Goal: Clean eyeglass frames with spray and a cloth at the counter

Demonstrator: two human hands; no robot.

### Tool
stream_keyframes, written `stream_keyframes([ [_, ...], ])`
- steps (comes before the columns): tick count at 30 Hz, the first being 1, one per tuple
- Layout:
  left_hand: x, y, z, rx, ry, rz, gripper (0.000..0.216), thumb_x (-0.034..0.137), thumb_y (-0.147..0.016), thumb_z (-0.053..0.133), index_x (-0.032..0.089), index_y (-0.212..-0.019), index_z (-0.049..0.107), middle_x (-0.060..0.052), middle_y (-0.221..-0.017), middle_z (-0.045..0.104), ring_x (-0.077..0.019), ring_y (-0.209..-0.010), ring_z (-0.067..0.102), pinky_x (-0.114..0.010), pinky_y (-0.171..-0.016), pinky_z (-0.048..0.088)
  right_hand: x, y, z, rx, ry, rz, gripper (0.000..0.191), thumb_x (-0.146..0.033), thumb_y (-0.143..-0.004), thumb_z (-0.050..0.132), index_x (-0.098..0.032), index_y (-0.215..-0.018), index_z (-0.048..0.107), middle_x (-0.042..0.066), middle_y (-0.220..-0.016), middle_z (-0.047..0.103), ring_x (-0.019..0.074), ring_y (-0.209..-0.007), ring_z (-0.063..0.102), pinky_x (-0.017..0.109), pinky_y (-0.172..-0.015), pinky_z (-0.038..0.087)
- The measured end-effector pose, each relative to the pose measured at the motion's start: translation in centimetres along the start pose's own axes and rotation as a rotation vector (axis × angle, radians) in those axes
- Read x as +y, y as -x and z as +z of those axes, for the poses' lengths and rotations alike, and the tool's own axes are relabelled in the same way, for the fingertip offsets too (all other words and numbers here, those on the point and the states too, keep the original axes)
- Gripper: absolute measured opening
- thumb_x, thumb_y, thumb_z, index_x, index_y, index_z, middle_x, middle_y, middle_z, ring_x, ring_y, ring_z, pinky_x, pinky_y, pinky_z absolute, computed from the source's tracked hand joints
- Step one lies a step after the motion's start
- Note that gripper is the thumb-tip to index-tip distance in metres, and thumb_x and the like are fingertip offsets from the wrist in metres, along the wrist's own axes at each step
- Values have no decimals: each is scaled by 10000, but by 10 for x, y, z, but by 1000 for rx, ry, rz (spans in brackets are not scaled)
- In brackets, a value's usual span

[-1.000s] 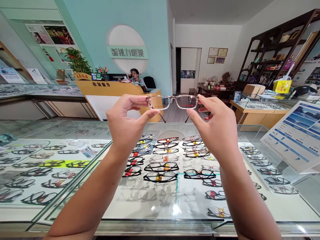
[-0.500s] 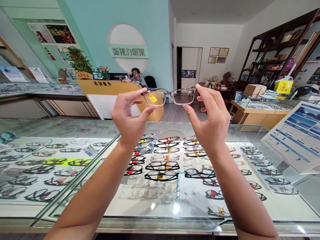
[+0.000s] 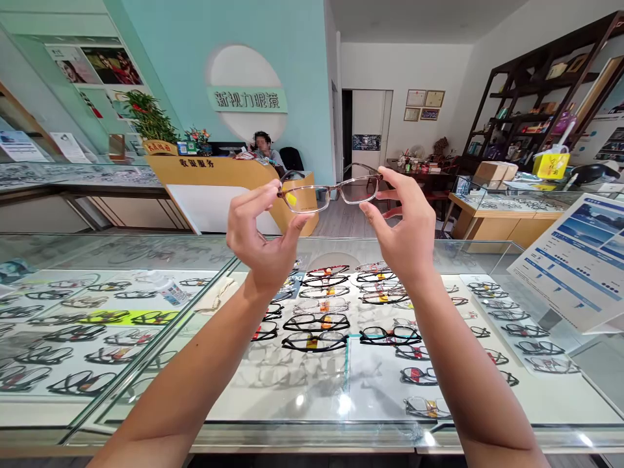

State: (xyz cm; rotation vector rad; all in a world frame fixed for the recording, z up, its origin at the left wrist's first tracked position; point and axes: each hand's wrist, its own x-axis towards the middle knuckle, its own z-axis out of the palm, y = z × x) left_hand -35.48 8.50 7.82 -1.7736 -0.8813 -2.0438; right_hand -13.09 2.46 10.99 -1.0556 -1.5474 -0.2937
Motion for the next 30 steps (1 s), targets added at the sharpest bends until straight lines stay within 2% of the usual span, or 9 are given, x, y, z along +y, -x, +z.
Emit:
stream_keyframes([
  [5, -2, 0, 1, 57, -1, 138, 504, 644, -920, 819, 279, -1247, 705, -93, -1274, 781, -297, -1268, 729, -514, -1146, 570, 10, -1, 7, -6, -102, -24, 508, -431, -1035, 652, -307, -1527, 621, 119, -1538, 682, 288, -1127, 797, 417, -821, 690],
  [9, -2, 0, 1, 121, -1, 239, 502, 600, -946, 814, 268, -1305, 702, -91, -1278, 779, -285, -1230, 731, -477, -1102, 567, 21, -1, 12, -27, -224, -27, 534, -491, -1013, 724, -321, -1514, 650, 119, -1460, 741, 296, -1087, 808, 410, -771, 691],
  [13, 9, 1, -1, 139, -45, 256, 467, 522, -949, 839, 270, -1318, 704, -86, -1271, 784, -270, -1182, 734, -447, -1038, 580, 32, -2, 18, -108, -314, 20, 541, -532, -1011, 743, -325, -1504, 659, 114, -1424, 763, 299, -1112, 802, 411, -751, 692],
  [17, 16, -2, -3, 126, -48, 252, 459, 494, -953, 842, 271, -1327, 697, -76, -1265, 787, -269, -1185, 735, -455, -1049, 576, 37, -2, 21, -124, -355, 45, 546, -557, -999, 756, -332, -1488, 669, 106, -1400, 772, 291, -1102, 802, 416, -746, 694],
  [19, 14, -5, -3, 97, -27, 262, 456, 484, -963, 834, 270, -1338, 689, -75, -1275, 786, -271, -1205, 736, -459, -1063, 577, 37, -1, 23, -96, -335, 27, 547, -562, -1000, 751, -330, -1488, 665, 108, -1400, 771, 289, -1087, 805, 422, -759, 696],
  [24, -5, -12, 0, 40, 51, 288, 458, 497, -976, 816, 278, -1351, 669, -70, -1318, 780, -276, -1262, 740, -477, -1112, 582, 37, 3, 32, 106, -225, -92, 517, -530, -992, 763, -331, -1459, 669, 117, -1446, 729, 293, -1053, 807, 416, -739, 689],
  [30, -17, -13, 2, -12, 111, 191, 510, 573, -959, 812, 272, -1350, 681, -86, -1322, 781, -279, -1269, 739, -477, -1060, 622, 37, 6, 38, 147, -155, -152, 517, -523, -1036, 694, -340, -1513, 613, 123, -1455, 700, 288, -1039, 795, 415, -731, 684],
])
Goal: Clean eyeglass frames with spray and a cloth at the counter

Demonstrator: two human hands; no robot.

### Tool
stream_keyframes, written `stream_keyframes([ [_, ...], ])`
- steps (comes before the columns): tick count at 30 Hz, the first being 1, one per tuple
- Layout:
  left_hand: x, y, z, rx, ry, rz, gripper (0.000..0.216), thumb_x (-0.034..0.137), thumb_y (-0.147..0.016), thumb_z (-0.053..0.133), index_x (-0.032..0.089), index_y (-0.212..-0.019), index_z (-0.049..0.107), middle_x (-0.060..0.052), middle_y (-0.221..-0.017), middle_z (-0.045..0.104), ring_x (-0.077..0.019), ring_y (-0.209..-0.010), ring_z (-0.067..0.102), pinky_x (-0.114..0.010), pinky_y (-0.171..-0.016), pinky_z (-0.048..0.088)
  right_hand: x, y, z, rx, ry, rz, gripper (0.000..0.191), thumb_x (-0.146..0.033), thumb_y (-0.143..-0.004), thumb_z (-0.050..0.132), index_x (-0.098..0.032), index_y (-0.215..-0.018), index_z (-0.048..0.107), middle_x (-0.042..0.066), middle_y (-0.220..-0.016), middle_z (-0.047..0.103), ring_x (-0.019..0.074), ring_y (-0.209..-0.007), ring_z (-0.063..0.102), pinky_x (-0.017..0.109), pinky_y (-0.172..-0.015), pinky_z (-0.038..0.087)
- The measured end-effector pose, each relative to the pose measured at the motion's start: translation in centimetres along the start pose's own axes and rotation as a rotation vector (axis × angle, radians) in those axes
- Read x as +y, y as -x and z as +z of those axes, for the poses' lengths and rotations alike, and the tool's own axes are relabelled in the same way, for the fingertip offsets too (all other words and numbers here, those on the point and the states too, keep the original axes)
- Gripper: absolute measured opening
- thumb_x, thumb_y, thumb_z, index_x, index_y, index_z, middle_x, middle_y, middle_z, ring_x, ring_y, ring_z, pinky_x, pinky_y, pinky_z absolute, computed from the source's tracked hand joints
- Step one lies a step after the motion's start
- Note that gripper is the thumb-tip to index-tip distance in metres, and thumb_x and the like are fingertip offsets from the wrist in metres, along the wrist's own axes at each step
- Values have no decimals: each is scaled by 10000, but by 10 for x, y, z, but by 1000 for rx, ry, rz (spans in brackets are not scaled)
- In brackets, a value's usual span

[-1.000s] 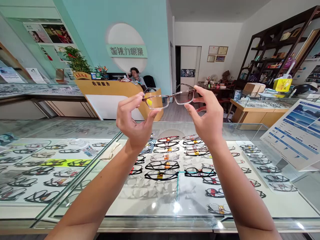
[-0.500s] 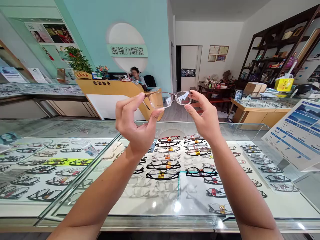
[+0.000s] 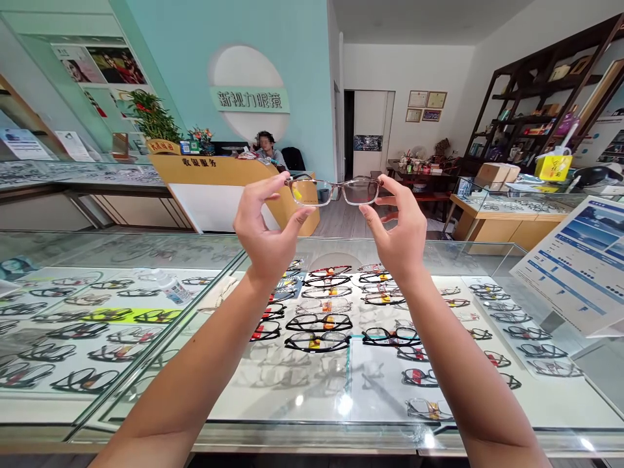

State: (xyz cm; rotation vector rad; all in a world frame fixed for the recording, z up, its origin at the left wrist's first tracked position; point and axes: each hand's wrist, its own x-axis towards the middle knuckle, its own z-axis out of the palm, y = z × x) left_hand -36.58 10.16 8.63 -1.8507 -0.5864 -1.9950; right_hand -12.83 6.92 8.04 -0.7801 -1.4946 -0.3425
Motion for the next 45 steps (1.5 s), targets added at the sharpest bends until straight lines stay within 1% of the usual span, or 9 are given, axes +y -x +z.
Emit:
stream_keyframes([
  [7, -3, -3, 0, -81, 164, -184, 540, 568, -940, 839, 277, -1368, 685, -105, -1370, 773, -273, -1287, 751, -416, -1012, 641, -11, -4, -4, 56, 63, -85, 482, -468, -1022, 722, -333, -1470, 611, 105, -1333, 696, 263, -1031, 768, 374, -672, 666],
  [13, -6, -2, 1, -126, 219, -233, 560, 573, -930, 846, 278, -1375, 675, -114, -1396, 762, -273, -1288, 757, -416, -1020, 644, -14, -5, -6, 85, 59, -124, 476, -436, -1009, 742, -339, -1457, 613, 95, -1298, 679, 250, -1016, 746, 376, -671, 659],
  [19, -1, 1, 4, -90, 180, -286, 625, 633, -865, 884, 263, -1324, 677, -113, -1328, 773, -276, -1212, 772, -432, -1009, 631, -15, -5, -6, 43, 88, -85, 500, -479, -1005, 724, -326, -1469, 617, 111, -1321, 681, 287, -1088, 737, 427, -725, 684],
  [24, 8, 5, 7, 24, 39, -195, 619, 641, -853, 890, 251, -1272, 652, -104, -1292, 757, -256, -1130, 760, -419, -948, 604, -14, -4, -4, -6, 45, -41, 505, -492, -1026, 685, -320, -1495, 610, 127, -1377, 697, 309, -1133, 750, 441, -722, 695],
  [28, 12, 5, 6, 52, -22, -123, 600, 633, -866, 880, 251, -1262, 639, -100, -1259, 750, -252, -1103, 739, -414, -922, 587, -11, -4, -3, -35, 25, -12, 496, -502, -1033, 685, -323, -1491, 620, 123, -1354, 732, 307, -1139, 762, 428, -744, 699],
  [32, 9, 5, 6, 27, -33, -140, 651, 678, -868, 854, 252, -1297, 614, -116, -1299, 728, -269, -1139, 723, -428, -943, 578, -13, -4, -3, -31, 32, -13, 488, -507, -1033, 687, -317, -1477, 623, 118, -1340, 732, 296, -1134, 764, 415, -753, 698],
  [37, 7, 5, 6, 0, -22, -201, 779, 735, -803, 879, 255, -1339, 583, -122, -1341, 697, -286, -1158, 717, -453, -972, 579, -21, -3, -2, -8, 41, -36, 455, -490, -1017, 707, -316, -1431, 632, 115, -1291, 716, 293, -1138, 750, 413, -748, 694],
  [41, 8, 4, 6, 25, -18, -188, 730, 698, -816, 889, 255, -1311, 588, -116, -1329, 696, -279, -1155, 717, -446, -953, 591, -23, -4, -2, 0, 30, -67, 447, -460, -998, 721, -319, -1412, 626, 108, -1282, 705, 301, -1129, 741, 436, -756, 684],
  [45, 9, 5, 6, 35, -9, -164, 734, 695, -823, 882, 260, -1328, 572, -123, -1340, 682, -314, -1264, 688, -465, -983, 590, -24, -4, -3, 6, 27, -76, 457, -440, -991, 714, -312, -1416, 606, 110, -1302, 691, 291, -1125, 738, 438, -767, 676],
])
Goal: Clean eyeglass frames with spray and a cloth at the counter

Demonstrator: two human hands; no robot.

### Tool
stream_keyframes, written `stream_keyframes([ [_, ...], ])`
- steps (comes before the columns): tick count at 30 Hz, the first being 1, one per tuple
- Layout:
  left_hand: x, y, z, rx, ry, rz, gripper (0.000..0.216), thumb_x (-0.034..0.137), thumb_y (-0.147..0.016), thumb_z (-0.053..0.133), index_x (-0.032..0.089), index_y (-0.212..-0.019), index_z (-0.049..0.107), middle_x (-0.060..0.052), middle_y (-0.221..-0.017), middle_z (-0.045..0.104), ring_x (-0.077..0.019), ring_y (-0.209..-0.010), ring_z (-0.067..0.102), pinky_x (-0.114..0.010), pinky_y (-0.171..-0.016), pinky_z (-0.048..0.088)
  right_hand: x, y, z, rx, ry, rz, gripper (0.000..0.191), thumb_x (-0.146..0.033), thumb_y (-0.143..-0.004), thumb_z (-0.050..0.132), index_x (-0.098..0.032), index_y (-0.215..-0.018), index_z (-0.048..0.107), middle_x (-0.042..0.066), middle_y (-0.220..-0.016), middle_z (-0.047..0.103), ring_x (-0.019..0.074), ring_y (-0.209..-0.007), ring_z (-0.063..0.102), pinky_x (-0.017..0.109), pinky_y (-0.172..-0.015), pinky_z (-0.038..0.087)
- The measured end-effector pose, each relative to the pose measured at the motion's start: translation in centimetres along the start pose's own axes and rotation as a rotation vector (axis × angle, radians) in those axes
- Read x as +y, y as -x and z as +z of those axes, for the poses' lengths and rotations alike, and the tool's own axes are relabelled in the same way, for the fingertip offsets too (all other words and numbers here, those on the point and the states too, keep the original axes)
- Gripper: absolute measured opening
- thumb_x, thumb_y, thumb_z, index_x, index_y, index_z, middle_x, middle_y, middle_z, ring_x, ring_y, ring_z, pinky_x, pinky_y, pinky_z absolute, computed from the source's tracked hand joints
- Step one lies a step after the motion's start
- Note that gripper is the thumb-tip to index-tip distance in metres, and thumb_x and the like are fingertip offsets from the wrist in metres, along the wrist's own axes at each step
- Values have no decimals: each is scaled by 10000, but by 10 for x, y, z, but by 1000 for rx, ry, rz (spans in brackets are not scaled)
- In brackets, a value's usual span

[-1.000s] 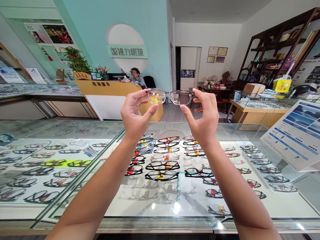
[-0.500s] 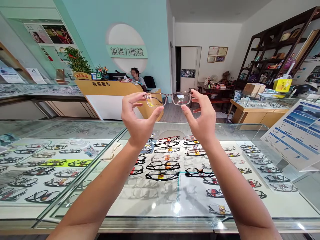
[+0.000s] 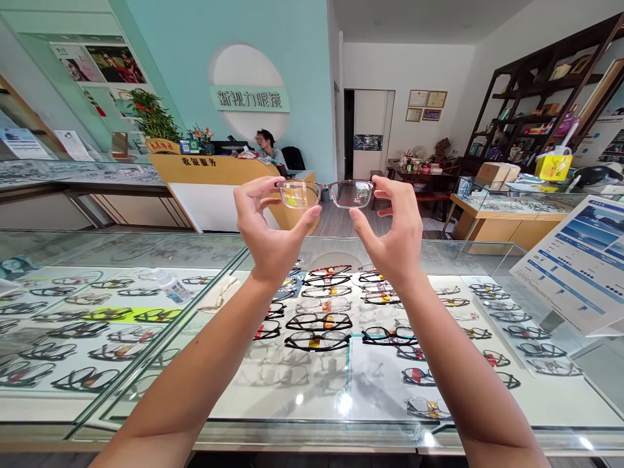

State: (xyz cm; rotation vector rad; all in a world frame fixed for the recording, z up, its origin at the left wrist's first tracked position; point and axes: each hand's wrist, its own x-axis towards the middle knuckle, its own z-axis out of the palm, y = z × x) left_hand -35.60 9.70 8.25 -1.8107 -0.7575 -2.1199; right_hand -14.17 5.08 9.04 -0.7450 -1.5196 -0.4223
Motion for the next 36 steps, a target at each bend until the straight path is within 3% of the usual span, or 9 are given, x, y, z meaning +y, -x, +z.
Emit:
stream_keyframes([
  [10, 7, -2, -4, 36, -78, 104, 701, 674, -861, 861, 291, -1353, 541, -111, -1321, 687, -311, -1257, 697, -461, -940, 608, 0, 0, -1, -19, -26, 33, 491, -447, -990, 704, -324, -1450, 587, 114, -1366, 679, 303, -1156, 729, 480, -839, 676],
  [18, 9, 0, -6, 23, -55, 84, 724, 651, -855, 876, 298, -1390, 538, -114, -1375, 662, -343, -1345, 642, -506, -1046, 557, 2, 2, 0, -35, -80, 85, 483, -460, -982, 713, -305, -1428, 609, 108, -1342, 701, 285, -1166, 741, 461, -874, 674],
  [22, 8, -1, -6, 35, -93, 102, 736, 688, -852, 860, 296, -1381, 530, -118, -1343, 671, -332, -1293, 666, -496, -1002, 578, 6, 2, 2, -24, -188, 135, 450, -507, -1021, 665, -315, -1424, 617, 105, -1371, 699, 289, -1243, 729, 463, -917, 682],
  [28, 6, 0, -4, 36, -75, 114, 744, 711, -848, 853, 315, -1389, 531, -130, -1361, 675, -333, -1317, 669, -528, -1047, 588, 11, -2, 0, 59, -253, 184, 349, -539, -1111, 524, -302, -1291, 707, 94, -1247, 738, 271, -1177, 757, 446, -883, 699],
  [36, -2, 1, 0, -11, -25, 90, 766, 732, -855, 837, 327, -1425, 522, -122, -1395, 674, -336, -1369, 676, -561, -1096, 601, 1, -5, -2, 119, -282, 186, 259, -492, -1085, 632, -290, -1189, 757, 77, -1179, 780, 258, -1096, 778, 457, -906, 692],
])
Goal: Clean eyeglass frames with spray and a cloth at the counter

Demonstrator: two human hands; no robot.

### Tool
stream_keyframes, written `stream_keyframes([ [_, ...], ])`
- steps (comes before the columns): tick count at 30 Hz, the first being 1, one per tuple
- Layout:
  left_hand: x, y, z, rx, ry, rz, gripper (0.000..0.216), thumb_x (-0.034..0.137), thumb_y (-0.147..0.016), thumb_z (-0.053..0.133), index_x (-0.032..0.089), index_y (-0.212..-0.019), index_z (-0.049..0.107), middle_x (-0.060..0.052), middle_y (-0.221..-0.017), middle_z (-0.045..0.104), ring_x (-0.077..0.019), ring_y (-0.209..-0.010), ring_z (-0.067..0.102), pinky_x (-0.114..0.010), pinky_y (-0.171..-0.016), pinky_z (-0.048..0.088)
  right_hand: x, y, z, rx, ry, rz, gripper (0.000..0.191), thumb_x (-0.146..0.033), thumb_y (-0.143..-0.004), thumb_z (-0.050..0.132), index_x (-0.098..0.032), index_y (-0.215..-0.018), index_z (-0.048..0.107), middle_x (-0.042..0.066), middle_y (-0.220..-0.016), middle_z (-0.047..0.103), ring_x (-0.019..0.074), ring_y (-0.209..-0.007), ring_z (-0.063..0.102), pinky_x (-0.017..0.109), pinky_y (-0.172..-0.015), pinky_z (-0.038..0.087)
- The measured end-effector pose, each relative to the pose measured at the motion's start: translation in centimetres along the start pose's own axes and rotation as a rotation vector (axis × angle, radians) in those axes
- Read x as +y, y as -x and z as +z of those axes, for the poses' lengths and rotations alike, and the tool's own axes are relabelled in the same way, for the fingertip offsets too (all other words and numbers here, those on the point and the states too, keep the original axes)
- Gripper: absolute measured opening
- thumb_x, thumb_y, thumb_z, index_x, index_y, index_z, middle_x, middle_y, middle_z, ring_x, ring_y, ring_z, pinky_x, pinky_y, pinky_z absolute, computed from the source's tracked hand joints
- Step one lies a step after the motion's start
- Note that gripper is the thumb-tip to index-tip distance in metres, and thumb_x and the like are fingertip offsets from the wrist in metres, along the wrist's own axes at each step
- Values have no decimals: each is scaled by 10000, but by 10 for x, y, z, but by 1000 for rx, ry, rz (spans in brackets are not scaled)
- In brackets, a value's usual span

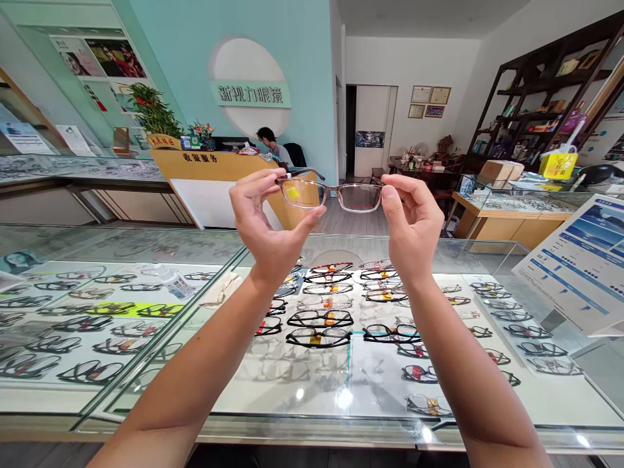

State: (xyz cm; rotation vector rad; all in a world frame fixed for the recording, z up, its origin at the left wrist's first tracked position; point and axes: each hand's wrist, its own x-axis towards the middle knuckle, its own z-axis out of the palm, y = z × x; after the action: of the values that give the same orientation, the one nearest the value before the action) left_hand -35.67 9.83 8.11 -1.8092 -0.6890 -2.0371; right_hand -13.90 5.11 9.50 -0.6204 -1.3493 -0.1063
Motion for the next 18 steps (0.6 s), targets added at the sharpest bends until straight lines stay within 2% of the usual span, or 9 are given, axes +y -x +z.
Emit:
stream_keyframes([
  [7, -1, 0, 2, -37, 74, -50, 760, 747, -866, 815, 322, -1416, 509, -125, -1416, 658, -328, -1385, 663, -518, -1090, 584, 2, -1, -1, -41, -31, 48, 288, -529, -1082, 632, -288, -1175, 759, 69, -1173, 808, 251, -1065, 794, 445, -892, 687],
  [12, -4, 0, 4, -79, 176, -115, 701, 730, -887, 808, 306, -1371, 530, -119, -1412, 669, -275, -1302, 698, -445, -1054, 599, 1, -1, 0, -66, -175, 130, 253, -509, -1057, 687, -282, -1128, 773, 59, -1135, 821, 234, -1033, 809, 423, -902, 686],
  [18, -7, 1, 7, -132, 343, -224, 688, 690, -836, 883, 306, -1316, 573, -90, -1388, 694, -254, -1260, 708, -403, -1063, 586, -11, -2, 1, -83, -355, 263, 196, -473, -1027, 750, -291, -1069, 810, 32, -1100, 827, 205, -1039, 821, 361, -931, 663],
])
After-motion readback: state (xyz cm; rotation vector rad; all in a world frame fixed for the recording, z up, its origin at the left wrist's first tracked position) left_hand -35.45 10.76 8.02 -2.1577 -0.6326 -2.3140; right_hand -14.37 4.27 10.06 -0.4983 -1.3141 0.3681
